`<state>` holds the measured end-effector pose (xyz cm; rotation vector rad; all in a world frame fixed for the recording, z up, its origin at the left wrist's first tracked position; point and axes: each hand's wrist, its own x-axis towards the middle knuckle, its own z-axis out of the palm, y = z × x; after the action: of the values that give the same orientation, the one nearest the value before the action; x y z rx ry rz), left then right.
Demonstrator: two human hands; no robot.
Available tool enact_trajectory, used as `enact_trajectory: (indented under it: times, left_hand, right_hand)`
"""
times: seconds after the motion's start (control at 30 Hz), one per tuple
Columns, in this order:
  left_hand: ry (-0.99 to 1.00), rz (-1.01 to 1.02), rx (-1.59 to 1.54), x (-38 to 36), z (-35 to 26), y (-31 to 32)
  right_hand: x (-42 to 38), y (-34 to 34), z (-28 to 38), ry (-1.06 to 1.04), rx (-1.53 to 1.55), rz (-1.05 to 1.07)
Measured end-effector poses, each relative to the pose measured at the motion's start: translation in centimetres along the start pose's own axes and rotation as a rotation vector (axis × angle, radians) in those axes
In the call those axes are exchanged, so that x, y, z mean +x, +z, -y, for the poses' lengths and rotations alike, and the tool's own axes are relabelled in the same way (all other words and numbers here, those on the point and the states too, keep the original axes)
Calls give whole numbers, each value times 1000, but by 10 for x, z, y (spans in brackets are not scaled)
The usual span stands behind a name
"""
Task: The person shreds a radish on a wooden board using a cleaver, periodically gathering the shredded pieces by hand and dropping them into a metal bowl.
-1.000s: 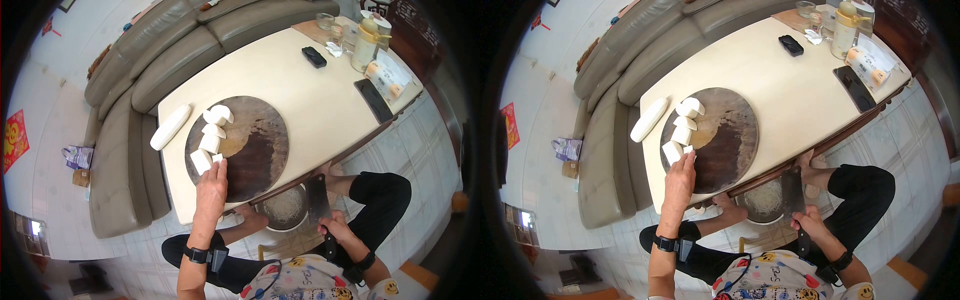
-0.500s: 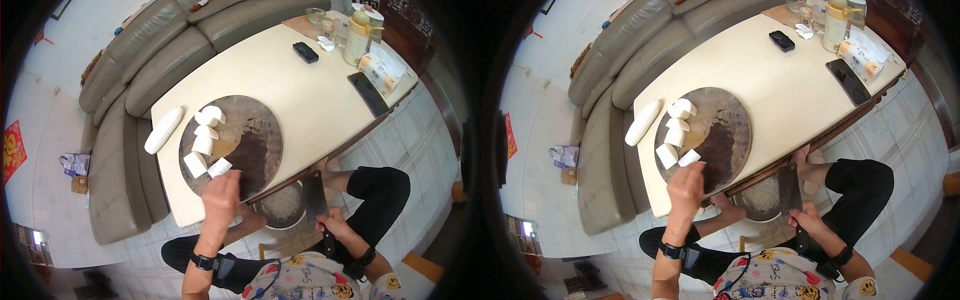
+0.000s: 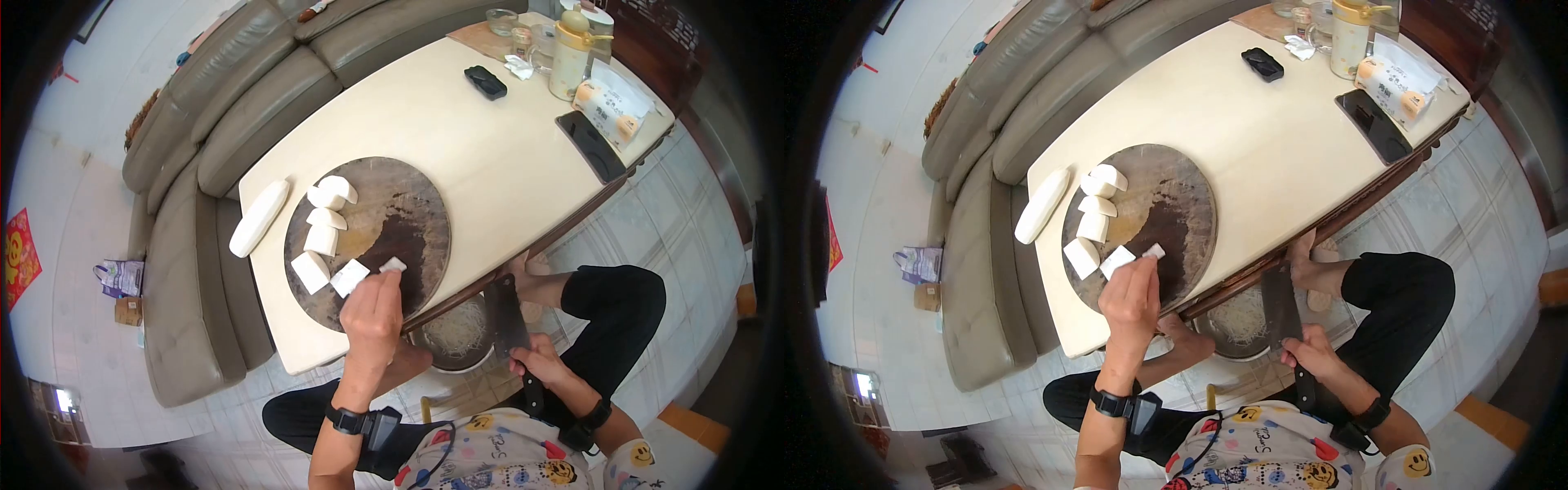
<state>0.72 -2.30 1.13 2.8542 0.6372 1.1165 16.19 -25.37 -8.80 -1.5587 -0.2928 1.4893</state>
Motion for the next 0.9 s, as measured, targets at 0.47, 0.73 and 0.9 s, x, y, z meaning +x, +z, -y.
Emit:
enact_trajectory:
  times: [0.47, 0.73, 0.9]
  left_hand:
    - [-312, 140, -90, 7, 22, -18]
    - [-548, 408, 69, 3, 39, -24]
    - [-472, 302, 58, 5, 41, -20]
  right_hand:
    - [-1, -2, -2, 19, 45, 31]
    - [-2, -1, -1, 15, 49, 26]
    - [-4, -1, 2, -1, 33, 21]
